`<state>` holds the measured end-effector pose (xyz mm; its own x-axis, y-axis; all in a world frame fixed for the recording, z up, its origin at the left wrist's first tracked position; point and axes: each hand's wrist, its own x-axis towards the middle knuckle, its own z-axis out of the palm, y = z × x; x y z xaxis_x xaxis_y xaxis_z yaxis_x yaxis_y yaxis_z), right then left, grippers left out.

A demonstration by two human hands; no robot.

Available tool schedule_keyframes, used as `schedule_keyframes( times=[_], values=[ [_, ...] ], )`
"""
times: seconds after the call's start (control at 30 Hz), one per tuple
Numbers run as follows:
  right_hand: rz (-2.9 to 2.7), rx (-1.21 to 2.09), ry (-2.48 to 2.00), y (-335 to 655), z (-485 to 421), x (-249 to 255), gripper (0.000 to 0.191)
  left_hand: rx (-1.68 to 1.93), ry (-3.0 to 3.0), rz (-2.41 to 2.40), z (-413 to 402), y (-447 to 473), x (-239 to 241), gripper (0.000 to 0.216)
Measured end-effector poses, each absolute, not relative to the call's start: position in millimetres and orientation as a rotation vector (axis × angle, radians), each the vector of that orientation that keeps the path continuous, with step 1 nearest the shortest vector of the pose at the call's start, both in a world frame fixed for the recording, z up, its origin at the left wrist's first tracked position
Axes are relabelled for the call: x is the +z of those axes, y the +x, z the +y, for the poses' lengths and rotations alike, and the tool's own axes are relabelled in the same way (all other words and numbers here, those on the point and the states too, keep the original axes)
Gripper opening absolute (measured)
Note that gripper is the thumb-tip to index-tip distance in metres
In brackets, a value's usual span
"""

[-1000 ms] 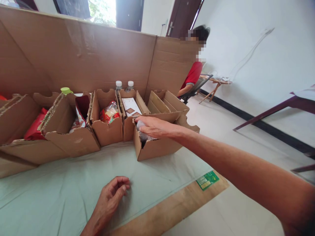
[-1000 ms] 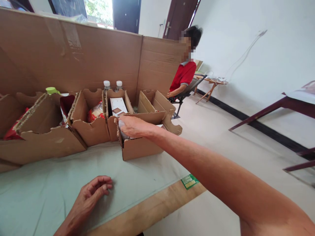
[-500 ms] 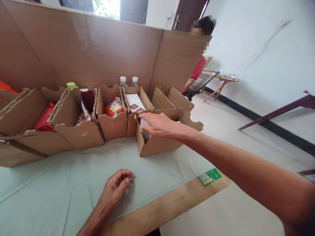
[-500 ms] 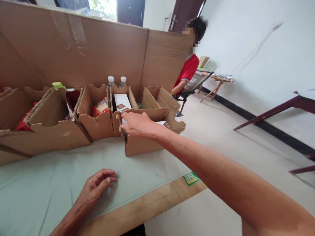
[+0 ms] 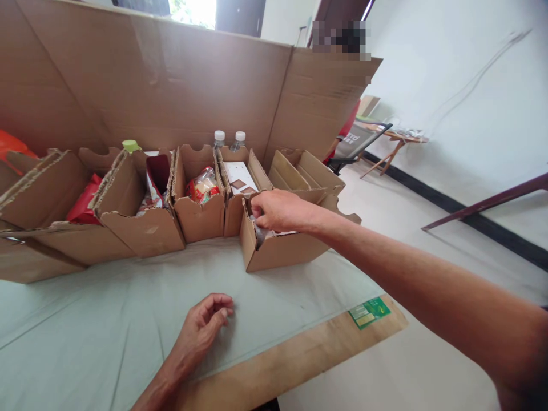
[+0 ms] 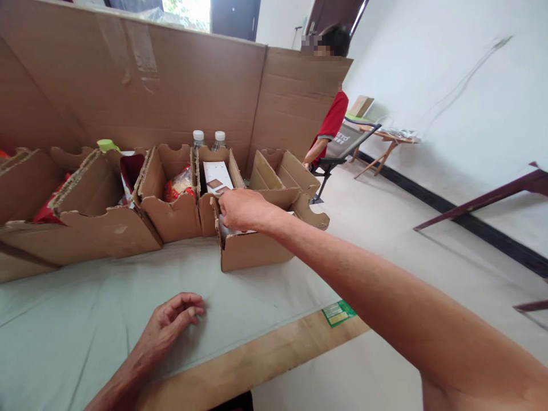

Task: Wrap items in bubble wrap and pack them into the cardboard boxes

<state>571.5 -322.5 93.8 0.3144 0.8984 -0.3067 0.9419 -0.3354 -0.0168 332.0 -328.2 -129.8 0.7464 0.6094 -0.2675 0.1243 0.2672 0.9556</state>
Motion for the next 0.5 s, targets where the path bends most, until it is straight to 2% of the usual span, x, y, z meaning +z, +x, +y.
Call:
schedule_keyframes(
  times=[0.23, 0.5],
  values=[
    [1.682, -0.385, 2.382, 566.4, -314.8, 89.2, 0.028, 0.372, 1.292, 0.702, -329.5, 330.7, -131.2, 0.035],
    [1.722, -0.378, 2.397, 569.4, -318.6, 82.2, 0.028, 0.360, 1.317, 0.724, -330.5, 331.1, -125.5, 0.038]
  ],
)
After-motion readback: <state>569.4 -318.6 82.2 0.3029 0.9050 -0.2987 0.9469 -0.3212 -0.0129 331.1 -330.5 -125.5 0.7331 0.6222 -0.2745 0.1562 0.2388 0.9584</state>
